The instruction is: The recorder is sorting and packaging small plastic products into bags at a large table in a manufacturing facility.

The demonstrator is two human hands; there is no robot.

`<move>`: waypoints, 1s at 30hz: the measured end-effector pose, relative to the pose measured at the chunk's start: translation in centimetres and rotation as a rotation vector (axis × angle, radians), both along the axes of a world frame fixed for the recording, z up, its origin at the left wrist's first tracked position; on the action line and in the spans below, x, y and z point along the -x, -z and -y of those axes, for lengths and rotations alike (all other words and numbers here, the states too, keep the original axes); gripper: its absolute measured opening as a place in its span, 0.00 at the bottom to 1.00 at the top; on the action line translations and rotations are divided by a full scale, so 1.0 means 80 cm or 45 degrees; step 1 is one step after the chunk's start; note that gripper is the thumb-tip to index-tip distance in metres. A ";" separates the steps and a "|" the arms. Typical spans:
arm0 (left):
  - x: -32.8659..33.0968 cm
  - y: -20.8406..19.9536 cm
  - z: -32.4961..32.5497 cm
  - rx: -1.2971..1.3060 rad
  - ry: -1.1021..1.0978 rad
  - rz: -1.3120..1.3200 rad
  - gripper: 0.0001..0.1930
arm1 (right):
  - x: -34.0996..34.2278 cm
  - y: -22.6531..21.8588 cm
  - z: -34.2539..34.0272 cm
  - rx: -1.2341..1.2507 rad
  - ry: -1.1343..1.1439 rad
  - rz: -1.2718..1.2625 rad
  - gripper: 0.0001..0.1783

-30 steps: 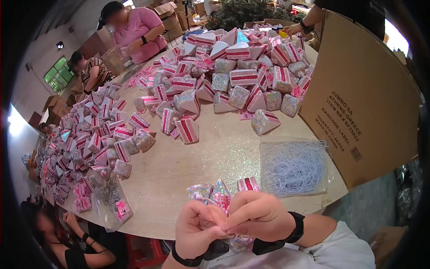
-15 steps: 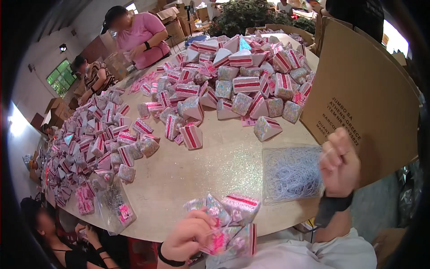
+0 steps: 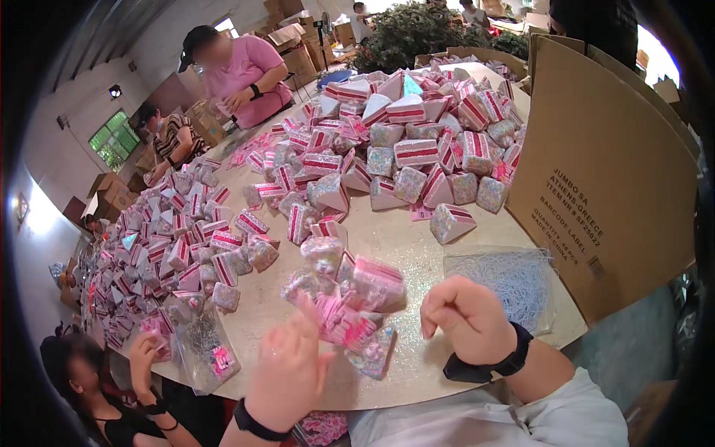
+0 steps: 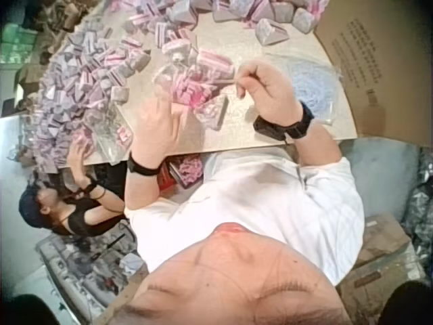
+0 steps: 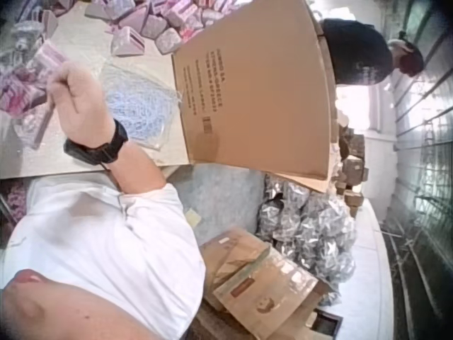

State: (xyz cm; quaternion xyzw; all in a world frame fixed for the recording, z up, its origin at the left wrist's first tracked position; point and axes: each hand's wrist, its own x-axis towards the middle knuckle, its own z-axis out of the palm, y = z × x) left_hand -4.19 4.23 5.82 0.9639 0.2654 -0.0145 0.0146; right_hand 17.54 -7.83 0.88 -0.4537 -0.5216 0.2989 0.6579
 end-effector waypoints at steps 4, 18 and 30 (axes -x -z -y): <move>0.040 0.033 0.013 0.519 -0.151 0.086 0.21 | 0.015 0.017 0.016 0.106 -0.200 0.406 0.02; 0.049 0.144 0.078 2.402 -0.698 1.252 0.18 | 0.066 0.029 0.013 -0.247 -0.473 0.708 0.11; -0.035 0.153 0.081 2.331 -0.874 1.339 0.13 | 0.050 0.037 0.025 -0.207 -0.184 0.896 0.11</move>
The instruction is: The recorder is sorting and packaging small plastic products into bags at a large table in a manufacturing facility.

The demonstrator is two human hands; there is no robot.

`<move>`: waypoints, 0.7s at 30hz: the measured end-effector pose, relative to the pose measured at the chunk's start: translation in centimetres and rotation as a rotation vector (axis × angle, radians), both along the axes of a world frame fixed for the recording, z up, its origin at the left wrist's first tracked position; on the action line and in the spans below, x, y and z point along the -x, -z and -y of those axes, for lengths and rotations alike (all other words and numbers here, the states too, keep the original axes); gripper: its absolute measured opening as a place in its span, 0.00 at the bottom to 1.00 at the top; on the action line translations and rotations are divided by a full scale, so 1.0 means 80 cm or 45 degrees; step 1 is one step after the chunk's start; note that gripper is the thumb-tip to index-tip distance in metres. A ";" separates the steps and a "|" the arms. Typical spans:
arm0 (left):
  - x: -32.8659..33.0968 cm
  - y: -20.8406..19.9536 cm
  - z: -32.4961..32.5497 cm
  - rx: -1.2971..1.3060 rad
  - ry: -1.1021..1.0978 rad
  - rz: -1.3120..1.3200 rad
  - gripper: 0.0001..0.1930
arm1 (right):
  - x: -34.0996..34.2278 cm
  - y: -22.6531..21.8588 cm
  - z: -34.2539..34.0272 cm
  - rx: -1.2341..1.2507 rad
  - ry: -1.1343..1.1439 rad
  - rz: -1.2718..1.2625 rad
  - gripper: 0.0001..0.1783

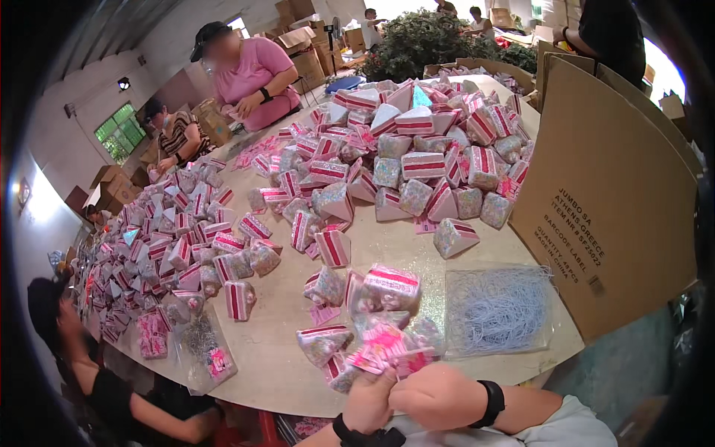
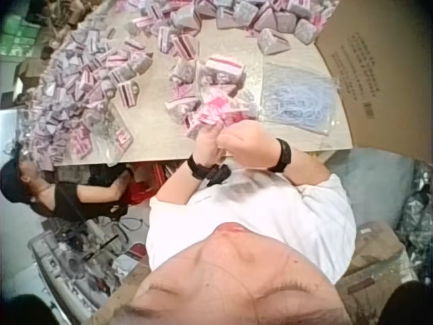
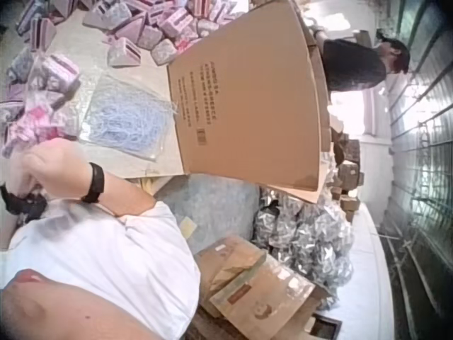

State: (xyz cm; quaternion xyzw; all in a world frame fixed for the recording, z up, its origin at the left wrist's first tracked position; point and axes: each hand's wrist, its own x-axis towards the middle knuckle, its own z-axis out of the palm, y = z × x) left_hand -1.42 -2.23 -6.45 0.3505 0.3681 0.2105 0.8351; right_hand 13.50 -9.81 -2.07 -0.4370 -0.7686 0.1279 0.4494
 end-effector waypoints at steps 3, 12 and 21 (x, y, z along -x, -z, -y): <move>0.011 0.010 0.011 -0.096 0.188 -0.176 0.13 | -0.008 0.005 -0.004 0.027 0.041 -0.067 0.11; 0.023 0.000 -0.002 0.059 0.186 0.240 0.19 | 0.002 0.012 -0.006 0.070 -0.024 -0.189 0.09; 0.013 -0.041 -0.061 0.096 -0.177 0.405 0.12 | 0.003 0.033 0.009 0.212 -0.029 -0.181 0.09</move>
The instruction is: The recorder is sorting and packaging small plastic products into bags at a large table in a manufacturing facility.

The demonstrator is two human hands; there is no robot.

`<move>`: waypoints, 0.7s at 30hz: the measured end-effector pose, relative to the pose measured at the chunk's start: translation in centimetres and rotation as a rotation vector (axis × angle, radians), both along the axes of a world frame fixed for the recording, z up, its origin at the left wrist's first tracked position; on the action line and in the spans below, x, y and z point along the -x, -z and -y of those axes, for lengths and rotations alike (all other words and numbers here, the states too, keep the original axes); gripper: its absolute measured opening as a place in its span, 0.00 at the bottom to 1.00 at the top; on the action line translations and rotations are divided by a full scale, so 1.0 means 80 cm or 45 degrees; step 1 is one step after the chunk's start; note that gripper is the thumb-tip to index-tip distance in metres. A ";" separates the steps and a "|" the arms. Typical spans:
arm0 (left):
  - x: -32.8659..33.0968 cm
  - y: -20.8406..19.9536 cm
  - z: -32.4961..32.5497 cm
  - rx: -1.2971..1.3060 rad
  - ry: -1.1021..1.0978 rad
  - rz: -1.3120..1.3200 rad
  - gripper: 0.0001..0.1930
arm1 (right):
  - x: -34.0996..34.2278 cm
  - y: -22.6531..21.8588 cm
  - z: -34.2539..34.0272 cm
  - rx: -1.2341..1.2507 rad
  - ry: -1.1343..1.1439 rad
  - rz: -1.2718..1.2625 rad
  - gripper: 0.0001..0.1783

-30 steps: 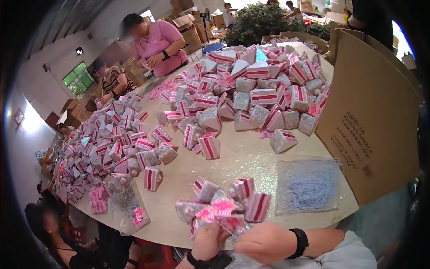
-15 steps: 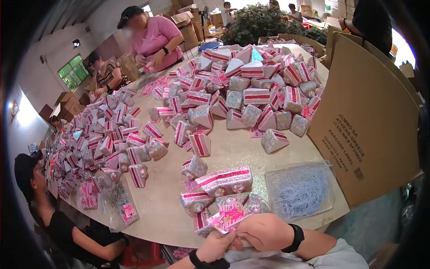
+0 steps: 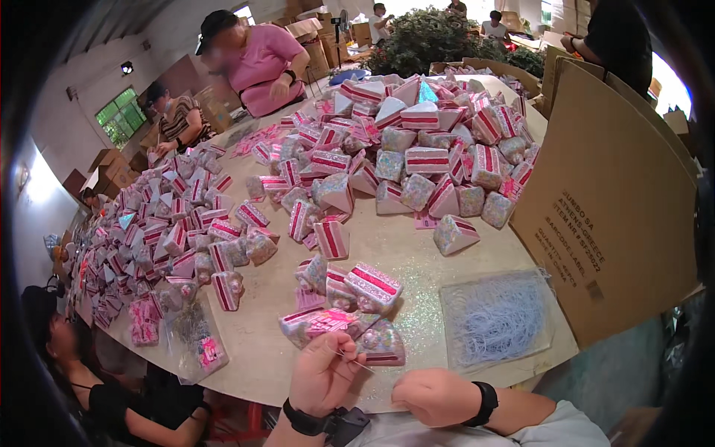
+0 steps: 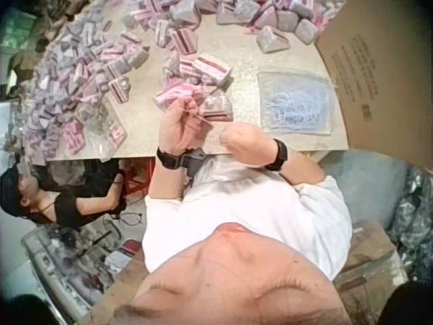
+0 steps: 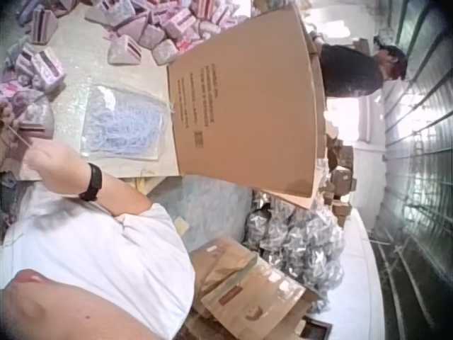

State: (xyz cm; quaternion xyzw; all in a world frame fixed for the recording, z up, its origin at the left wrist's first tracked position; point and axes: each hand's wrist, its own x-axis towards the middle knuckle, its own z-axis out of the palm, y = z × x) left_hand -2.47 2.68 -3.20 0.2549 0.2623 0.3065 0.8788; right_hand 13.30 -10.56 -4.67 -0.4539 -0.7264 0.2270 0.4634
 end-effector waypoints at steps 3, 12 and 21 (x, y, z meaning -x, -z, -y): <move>-0.002 -0.004 0.005 -0.055 0.082 -0.007 0.08 | 0.001 0.004 0.000 0.040 0.015 -0.045 0.10; 0.002 0.008 0.010 0.026 0.187 -0.035 0.04 | 0.012 0.017 -0.009 0.062 0.005 -0.020 0.08; -0.003 0.017 0.020 0.120 0.157 -0.064 0.02 | 0.012 0.015 -0.017 0.112 0.082 -0.059 0.06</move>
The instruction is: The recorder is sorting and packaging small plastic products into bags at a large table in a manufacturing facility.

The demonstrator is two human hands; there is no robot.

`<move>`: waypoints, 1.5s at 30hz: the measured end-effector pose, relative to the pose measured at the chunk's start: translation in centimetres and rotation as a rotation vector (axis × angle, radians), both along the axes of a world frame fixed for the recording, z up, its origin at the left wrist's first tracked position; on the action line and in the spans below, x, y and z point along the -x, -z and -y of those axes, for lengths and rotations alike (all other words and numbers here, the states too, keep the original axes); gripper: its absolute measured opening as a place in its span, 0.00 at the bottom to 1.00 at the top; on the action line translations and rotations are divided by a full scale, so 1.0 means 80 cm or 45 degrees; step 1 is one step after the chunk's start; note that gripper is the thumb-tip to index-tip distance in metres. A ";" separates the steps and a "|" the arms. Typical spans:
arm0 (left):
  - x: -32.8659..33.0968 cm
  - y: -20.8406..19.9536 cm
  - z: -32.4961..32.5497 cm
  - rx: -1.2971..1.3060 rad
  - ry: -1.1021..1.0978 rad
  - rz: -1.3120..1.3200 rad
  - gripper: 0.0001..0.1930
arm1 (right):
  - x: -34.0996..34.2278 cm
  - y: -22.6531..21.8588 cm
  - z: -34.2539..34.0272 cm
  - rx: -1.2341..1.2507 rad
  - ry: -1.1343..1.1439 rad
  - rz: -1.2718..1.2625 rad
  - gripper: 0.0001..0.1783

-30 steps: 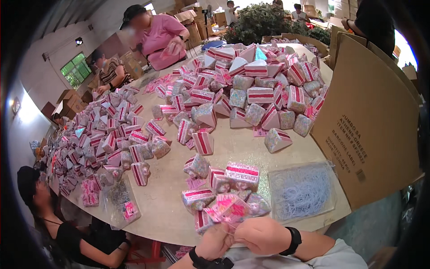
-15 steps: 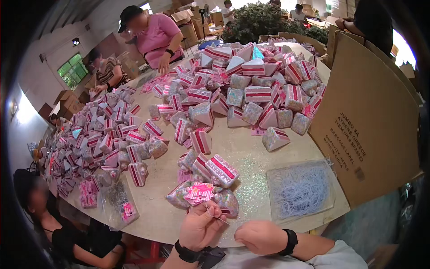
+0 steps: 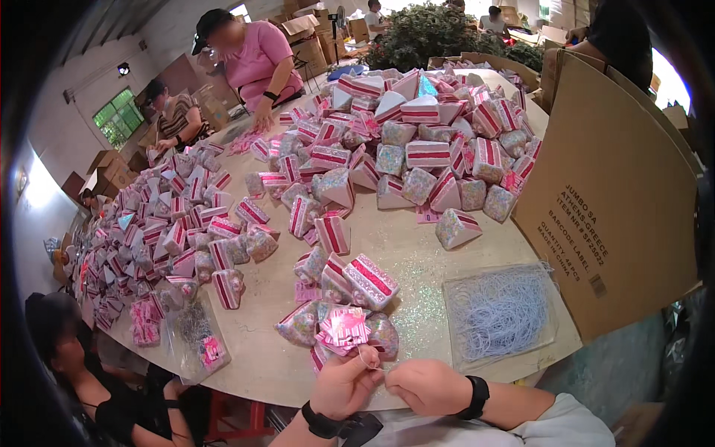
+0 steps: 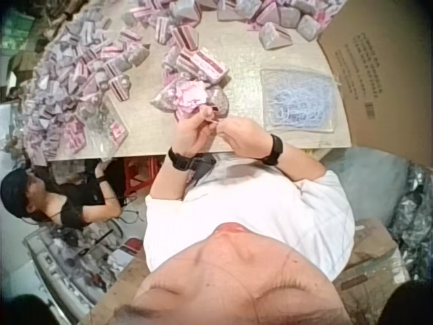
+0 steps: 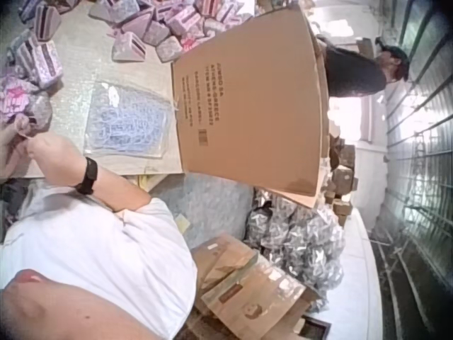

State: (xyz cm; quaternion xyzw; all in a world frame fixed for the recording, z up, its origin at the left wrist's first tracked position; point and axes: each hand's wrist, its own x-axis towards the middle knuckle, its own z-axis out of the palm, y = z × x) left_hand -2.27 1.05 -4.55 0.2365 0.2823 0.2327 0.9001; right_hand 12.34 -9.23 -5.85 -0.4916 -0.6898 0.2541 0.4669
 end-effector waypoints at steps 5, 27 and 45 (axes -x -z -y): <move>0.005 0.010 0.006 -0.136 0.095 -0.178 0.05 | -0.001 -0.004 -0.004 0.072 0.062 -0.175 0.02; 0.043 -0.033 -0.005 -2.120 0.073 -1.000 0.07 | 0.025 -0.032 -0.033 0.019 0.011 -0.046 0.15; 0.105 -0.096 0.012 -1.409 -0.231 -0.453 0.07 | 0.035 -0.032 -0.073 -0.074 0.255 0.257 0.09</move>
